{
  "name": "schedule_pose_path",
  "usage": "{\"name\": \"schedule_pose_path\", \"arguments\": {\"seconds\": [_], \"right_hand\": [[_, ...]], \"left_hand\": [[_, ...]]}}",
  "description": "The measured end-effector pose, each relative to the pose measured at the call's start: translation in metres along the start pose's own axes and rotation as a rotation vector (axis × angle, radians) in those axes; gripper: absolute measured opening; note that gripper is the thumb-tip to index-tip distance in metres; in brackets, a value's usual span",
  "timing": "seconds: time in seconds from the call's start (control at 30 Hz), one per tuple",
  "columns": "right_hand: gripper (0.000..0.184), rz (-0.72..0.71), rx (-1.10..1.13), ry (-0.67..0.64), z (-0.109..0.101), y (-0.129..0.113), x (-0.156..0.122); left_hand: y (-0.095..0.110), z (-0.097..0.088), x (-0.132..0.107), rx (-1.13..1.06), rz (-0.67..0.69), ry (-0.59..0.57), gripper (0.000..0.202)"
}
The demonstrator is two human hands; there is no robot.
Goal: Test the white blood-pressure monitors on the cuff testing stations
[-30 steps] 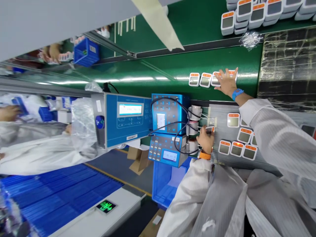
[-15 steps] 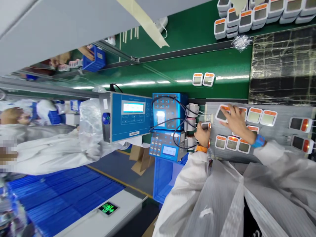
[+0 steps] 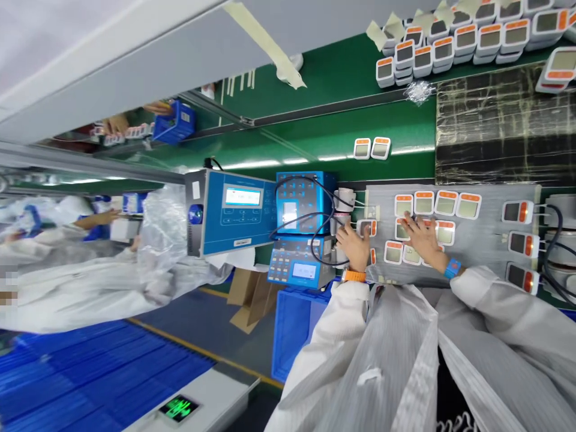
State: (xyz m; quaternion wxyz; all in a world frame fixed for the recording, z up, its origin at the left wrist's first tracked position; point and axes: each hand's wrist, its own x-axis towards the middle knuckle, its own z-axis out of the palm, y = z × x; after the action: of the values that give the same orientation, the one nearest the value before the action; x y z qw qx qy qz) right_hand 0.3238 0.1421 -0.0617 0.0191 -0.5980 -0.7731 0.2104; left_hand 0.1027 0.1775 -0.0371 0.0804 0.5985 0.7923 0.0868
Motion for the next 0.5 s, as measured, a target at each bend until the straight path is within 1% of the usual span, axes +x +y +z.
{"name": "schedule_pose_path", "arguments": {"seconds": [0.03,0.1,0.13,0.17,0.2,0.23,0.3,0.37,0.43,0.5], "right_hand": [[0.065,0.007,-0.006,-0.001,-0.004,0.003,0.000],[0.064,0.041,-0.013,0.029,-0.012,0.016,-0.008],[0.064,0.076,-0.022,0.061,-0.016,0.026,-0.015],[0.065,0.120,-0.036,0.101,-0.019,0.038,-0.024],[0.065,0.169,-0.052,0.142,-0.021,0.051,-0.033],[0.065,0.220,-0.070,0.181,-0.022,0.065,-0.044],[0.065,0.296,-0.093,0.232,-0.022,0.092,-0.063],[0.068,0.294,-0.081,0.229,-0.017,0.111,-0.075],[0.071,0.234,-0.051,0.193,-0.010,0.114,-0.078],[0.069,0.160,-0.015,0.125,0.000,0.098,-0.075]], "left_hand": [[-0.001,0.002,-0.006,-0.079,0.090,-0.012,0.054],[0.003,0.014,-0.021,-0.236,0.283,-0.106,0.037],[0.008,0.022,-0.029,-0.290,0.351,-0.163,0.033],[0.014,0.031,-0.038,-0.315,0.379,-0.211,0.031],[0.022,0.040,-0.046,-0.310,0.358,-0.244,0.034],[0.031,0.048,-0.052,-0.284,0.298,-0.263,0.039],[0.048,0.061,-0.062,-0.208,0.126,-0.295,0.054],[0.060,0.066,-0.066,-0.152,-0.008,-0.320,0.056],[0.064,0.065,-0.066,-0.170,-0.060,-0.356,0.047],[0.062,0.062,-0.064,-0.233,-0.098,-0.398,0.036]]}}
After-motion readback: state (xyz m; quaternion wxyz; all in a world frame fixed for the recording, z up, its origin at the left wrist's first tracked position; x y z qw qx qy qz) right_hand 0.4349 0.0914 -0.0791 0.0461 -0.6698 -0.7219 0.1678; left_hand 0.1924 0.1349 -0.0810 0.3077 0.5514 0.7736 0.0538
